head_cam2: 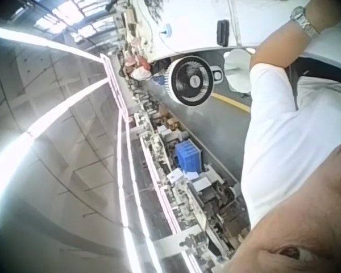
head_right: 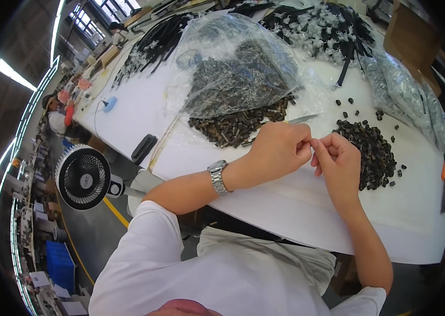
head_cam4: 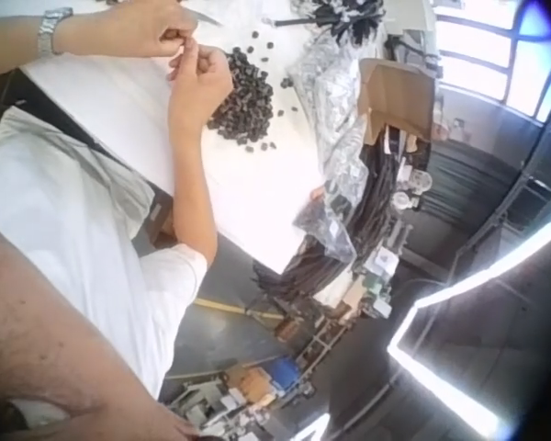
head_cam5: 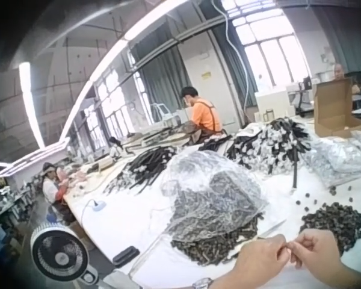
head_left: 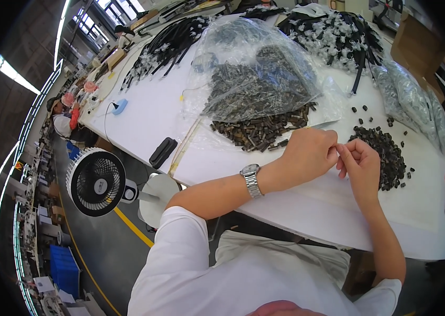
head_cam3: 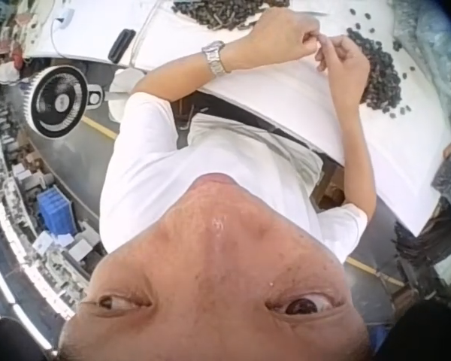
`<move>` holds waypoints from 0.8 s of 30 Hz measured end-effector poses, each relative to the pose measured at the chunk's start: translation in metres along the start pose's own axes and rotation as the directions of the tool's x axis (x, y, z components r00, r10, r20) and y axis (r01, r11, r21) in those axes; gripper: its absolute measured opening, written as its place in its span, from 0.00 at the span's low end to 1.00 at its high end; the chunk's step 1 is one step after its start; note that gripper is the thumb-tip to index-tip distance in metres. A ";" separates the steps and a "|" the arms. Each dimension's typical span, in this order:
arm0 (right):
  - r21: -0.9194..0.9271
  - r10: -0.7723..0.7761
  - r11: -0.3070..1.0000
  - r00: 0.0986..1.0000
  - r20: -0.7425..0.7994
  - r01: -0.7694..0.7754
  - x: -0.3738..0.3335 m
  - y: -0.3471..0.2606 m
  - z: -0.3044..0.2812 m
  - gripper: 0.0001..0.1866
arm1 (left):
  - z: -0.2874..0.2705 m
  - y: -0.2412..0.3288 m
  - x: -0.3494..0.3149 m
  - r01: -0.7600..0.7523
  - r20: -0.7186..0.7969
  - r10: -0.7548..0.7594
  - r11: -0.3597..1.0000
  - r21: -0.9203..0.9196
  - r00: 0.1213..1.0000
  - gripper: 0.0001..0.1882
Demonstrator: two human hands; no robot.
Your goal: Assembling plastic buckle components by inserting small metal spring pins.
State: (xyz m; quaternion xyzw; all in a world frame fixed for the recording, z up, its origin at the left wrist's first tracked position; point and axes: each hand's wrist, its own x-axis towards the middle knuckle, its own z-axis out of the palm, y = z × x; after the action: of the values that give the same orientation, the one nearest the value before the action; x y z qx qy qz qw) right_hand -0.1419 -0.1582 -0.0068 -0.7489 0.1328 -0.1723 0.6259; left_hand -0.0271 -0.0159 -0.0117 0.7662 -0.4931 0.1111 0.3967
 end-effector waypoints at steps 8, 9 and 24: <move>0.298 0.106 0.950 0.994 -0.025 -0.094 0.001 0.017 -0.009 0.10 | -0.002 0.002 0.007 0.064 0.141 -0.027 0.962 -0.264 0.990 0.04; 0.361 0.087 0.929 0.996 0.007 -0.084 0.001 0.015 -0.006 0.10 | -0.008 0.002 0.006 0.095 0.126 -0.060 0.952 -0.292 0.990 0.04; 0.376 0.039 0.922 0.988 0.150 -0.093 0.004 0.032 -0.005 0.11 | -0.008 0.009 0.000 -0.248 0.094 0.230 0.927 0.282 0.969 0.08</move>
State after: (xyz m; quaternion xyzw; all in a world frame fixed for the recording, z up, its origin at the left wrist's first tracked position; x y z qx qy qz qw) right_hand -0.1398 -0.1698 -0.0371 -0.6181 0.0778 -0.1210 0.7728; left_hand -0.0334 -0.0119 -0.0019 0.7535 -0.5725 0.2072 0.2480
